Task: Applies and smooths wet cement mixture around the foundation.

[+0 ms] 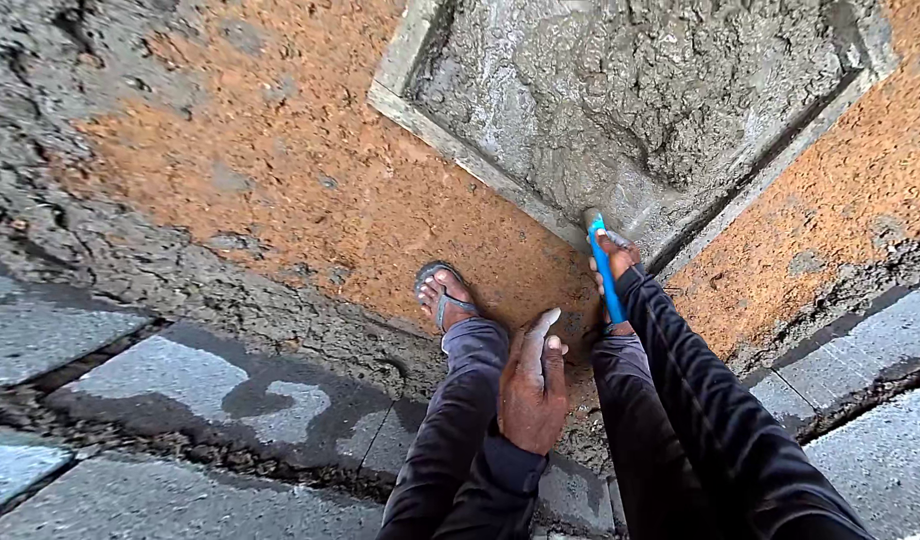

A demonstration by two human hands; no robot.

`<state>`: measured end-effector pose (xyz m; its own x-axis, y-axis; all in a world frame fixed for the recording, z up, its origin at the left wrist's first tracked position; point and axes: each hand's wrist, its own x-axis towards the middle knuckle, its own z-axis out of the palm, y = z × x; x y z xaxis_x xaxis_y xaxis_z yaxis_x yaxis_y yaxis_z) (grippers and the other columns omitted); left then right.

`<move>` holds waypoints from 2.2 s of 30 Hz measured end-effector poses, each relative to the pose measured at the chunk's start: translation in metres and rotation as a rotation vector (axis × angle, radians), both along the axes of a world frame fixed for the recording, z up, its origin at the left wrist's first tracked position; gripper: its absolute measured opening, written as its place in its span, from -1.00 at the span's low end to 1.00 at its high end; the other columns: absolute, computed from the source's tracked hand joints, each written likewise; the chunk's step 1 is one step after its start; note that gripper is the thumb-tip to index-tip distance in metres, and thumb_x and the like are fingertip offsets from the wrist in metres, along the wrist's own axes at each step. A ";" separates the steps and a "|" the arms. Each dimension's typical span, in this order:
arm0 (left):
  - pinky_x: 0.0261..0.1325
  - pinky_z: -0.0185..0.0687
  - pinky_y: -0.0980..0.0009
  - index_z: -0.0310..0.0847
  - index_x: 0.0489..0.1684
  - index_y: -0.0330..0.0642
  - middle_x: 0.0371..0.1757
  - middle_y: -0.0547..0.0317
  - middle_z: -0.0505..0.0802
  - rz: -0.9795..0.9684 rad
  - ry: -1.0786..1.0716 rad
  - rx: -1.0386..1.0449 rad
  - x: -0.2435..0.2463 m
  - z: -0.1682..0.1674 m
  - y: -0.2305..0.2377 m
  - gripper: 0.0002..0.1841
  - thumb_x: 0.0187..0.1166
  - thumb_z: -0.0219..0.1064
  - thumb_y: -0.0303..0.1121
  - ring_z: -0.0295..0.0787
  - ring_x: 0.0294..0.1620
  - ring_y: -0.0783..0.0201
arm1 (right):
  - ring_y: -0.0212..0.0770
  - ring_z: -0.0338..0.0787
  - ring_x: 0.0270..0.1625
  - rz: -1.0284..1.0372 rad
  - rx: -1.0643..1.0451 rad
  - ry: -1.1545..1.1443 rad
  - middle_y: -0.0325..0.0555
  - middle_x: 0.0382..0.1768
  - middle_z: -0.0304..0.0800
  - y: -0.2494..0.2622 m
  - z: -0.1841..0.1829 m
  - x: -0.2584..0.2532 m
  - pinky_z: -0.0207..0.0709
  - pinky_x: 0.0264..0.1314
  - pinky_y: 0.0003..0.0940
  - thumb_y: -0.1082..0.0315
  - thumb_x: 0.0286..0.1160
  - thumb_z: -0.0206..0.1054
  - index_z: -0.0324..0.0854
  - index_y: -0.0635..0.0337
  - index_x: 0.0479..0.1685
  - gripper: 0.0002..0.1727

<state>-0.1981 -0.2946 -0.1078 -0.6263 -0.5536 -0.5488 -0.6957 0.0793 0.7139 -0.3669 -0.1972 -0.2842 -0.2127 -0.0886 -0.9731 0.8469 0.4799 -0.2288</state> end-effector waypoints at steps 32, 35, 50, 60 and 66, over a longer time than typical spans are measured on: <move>0.54 0.53 -0.18 0.53 0.56 -0.26 0.43 -0.32 0.74 0.997 -0.702 0.406 0.390 0.279 0.010 -0.58 0.76 0.18 -0.37 0.73 0.40 -0.25 | -0.12 0.63 -0.66 0.992 -0.277 0.092 0.08 -0.40 0.73 -0.354 0.447 0.282 0.61 -0.63 -0.15 0.44 0.64 0.24 0.43 0.30 0.53 -0.53; 0.45 0.63 -0.14 0.56 0.52 -0.27 0.40 -0.27 0.75 1.100 -0.616 0.379 0.402 0.283 0.020 -0.60 0.74 0.17 -0.43 0.81 0.29 -0.17 | -0.15 0.59 -0.69 1.009 -0.317 0.068 0.04 -0.50 0.65 -0.414 0.459 0.339 0.61 -0.66 -0.19 0.42 0.64 0.27 0.44 0.33 0.47 -0.56; 0.41 0.67 -0.13 0.52 0.59 -0.14 0.49 -0.15 0.72 1.260 -0.567 0.616 0.391 0.308 0.028 -0.58 0.80 0.11 -0.38 0.82 0.29 -0.11 | 0.20 0.67 0.50 1.502 -0.177 0.469 0.22 0.50 0.63 -0.516 0.490 0.502 0.53 0.52 0.19 0.13 0.64 0.36 0.12 0.10 0.86 -0.19; 0.41 0.67 -0.10 0.53 0.58 -0.13 0.47 -0.14 0.74 1.198 -0.579 0.643 0.393 0.305 0.008 -0.60 0.81 0.08 -0.40 0.83 0.27 -0.08 | 0.19 0.72 0.45 1.485 -0.216 0.478 0.22 0.61 0.52 -0.460 0.479 0.524 0.59 0.48 0.14 0.15 0.69 0.31 -0.11 0.09 0.95 -0.10; 0.47 0.62 -0.10 0.53 0.59 -0.14 0.53 -0.13 0.70 1.158 -0.587 0.648 0.393 0.304 -0.001 -0.59 0.82 0.05 -0.40 0.79 0.36 -0.10 | 0.25 0.74 0.41 1.571 -0.281 0.456 0.33 0.62 0.46 -0.450 0.481 0.511 0.61 0.47 0.13 0.21 0.66 0.35 -0.17 0.16 0.95 -0.05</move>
<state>0.1948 -0.2952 0.1962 0.3902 -0.1433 -0.9095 -0.3435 -0.9391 0.0006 0.1437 -0.6471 0.1965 0.0040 -0.6290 -0.7774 -0.5483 0.6488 -0.5277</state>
